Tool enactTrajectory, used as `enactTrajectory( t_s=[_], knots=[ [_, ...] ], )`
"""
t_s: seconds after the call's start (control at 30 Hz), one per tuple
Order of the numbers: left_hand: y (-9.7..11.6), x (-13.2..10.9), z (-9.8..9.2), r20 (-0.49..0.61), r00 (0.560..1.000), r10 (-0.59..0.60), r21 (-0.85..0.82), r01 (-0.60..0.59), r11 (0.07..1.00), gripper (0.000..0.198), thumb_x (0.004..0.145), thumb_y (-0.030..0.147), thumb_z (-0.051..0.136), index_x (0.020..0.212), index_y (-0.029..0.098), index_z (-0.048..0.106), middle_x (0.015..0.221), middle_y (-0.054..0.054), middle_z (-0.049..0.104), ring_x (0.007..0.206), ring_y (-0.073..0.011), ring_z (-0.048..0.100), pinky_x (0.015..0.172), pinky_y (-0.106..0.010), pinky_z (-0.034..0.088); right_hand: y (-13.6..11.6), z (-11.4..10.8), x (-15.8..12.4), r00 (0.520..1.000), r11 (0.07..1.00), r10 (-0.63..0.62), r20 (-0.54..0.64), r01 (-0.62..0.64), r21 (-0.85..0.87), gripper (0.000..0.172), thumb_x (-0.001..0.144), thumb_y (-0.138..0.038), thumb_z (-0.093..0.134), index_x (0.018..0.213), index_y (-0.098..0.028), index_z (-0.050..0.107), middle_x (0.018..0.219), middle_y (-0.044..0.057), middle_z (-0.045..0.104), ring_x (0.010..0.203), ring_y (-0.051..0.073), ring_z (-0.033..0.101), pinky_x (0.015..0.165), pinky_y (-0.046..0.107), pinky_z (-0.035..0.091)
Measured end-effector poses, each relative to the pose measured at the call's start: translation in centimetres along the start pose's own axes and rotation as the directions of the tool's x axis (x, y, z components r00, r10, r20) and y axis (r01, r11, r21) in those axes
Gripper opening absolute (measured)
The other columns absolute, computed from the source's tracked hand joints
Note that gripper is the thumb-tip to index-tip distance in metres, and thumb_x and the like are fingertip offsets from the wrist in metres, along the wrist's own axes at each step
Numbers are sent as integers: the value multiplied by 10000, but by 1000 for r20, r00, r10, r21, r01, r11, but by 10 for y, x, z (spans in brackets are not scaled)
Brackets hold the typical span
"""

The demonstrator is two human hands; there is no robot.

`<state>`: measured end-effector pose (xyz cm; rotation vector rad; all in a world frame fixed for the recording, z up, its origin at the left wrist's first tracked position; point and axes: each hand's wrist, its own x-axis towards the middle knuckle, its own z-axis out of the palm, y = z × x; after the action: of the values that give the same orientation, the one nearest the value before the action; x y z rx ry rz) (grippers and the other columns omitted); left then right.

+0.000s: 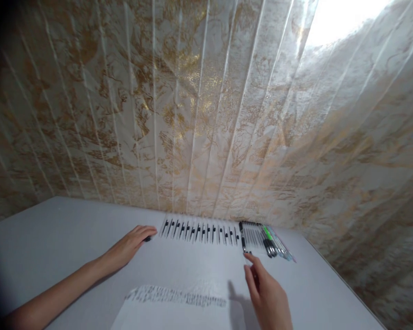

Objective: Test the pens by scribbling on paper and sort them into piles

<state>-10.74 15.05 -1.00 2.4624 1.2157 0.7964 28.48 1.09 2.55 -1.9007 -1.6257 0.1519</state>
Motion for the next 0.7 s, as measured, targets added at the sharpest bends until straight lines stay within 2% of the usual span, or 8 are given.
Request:
enactTrajectory(
  t_s=[0.13,0.2,0.27,0.33,0.43,0.5,0.63,0.7],
  knots=[
    [37,-36,1,45,998,48,-57,-45,997,488,802,-27,347,1055,263,647,1089,-36,655,1018,-184,583,906,-300,471,-39,17,-10,977,984,-173,123,166,64,359,928,-426,389,1181,-254,577,688,1,659,521,174,591,544,253,447],
    [54,-47,4,61,997,43,-85,-38,996,465,808,-23,334,1025,254,638,1043,-39,636,965,-171,601,855,-264,485,-56,23,-14,953,969,-242,184,227,99,317,936,-364,399,1176,-253,573,698,3,655,527,169,581,553,255,444],
    [64,-52,8,58,998,8,-110,-2,994,461,811,-19,331,1074,246,601,1059,-43,602,898,-153,617,809,-237,497,-72,27,-15,930,958,-280,237,258,122,266,924,-285,423,1129,-250,589,740,15,672,559,170,594,576,258,449],
    [68,-51,14,28,999,-35,-109,37,993,430,796,-5,380,1097,235,571,1079,-48,576,890,-161,616,802,-251,501,-87,34,-14,908,953,-300,291,276,121,240,886,-180,456,1058,-242,611,786,23,689,602,173,619,603,259,454],
    [64,-47,23,-13,998,-64,-78,63,995,262,757,35,480,912,218,585,980,-42,586,896,-215,594,793,-317,495,-109,53,-10,854,933,-355,380,350,86,300,800,-43,512,1002,-224,640,875,23,697,716,180,664,643,250,458],
    [61,-46,27,-21,997,-68,-71,67,995,178,764,57,499,803,219,562,906,-31,591,856,-228,584,760,-332,488,-121,69,-7,834,923,-373,405,379,71,297,766,-20,565,974,-209,659,935,29,691,759,183,673,636,239,457],
    [60,-52,24,-48,996,-79,-73,76,994,146,855,116,454,863,236,537,900,-21,604,858,-220,592,763,-326,485,-140,100,1,830,912,-397,392,405,66,348,768,-22,607,1063,-201,650,1048,54,664,894,199,649,690,244,469],
    [59,-56,20,-72,992,-107,-72,101,992,136,909,158,399,927,240,505,897,-25,609,856,-218,606,764,-330,491,-147,112,6,819,902,-418,393,425,73,290,787,-36,597,1012,-205,669,1029,55,663,931,206,623,724,255,470]
  ],
)
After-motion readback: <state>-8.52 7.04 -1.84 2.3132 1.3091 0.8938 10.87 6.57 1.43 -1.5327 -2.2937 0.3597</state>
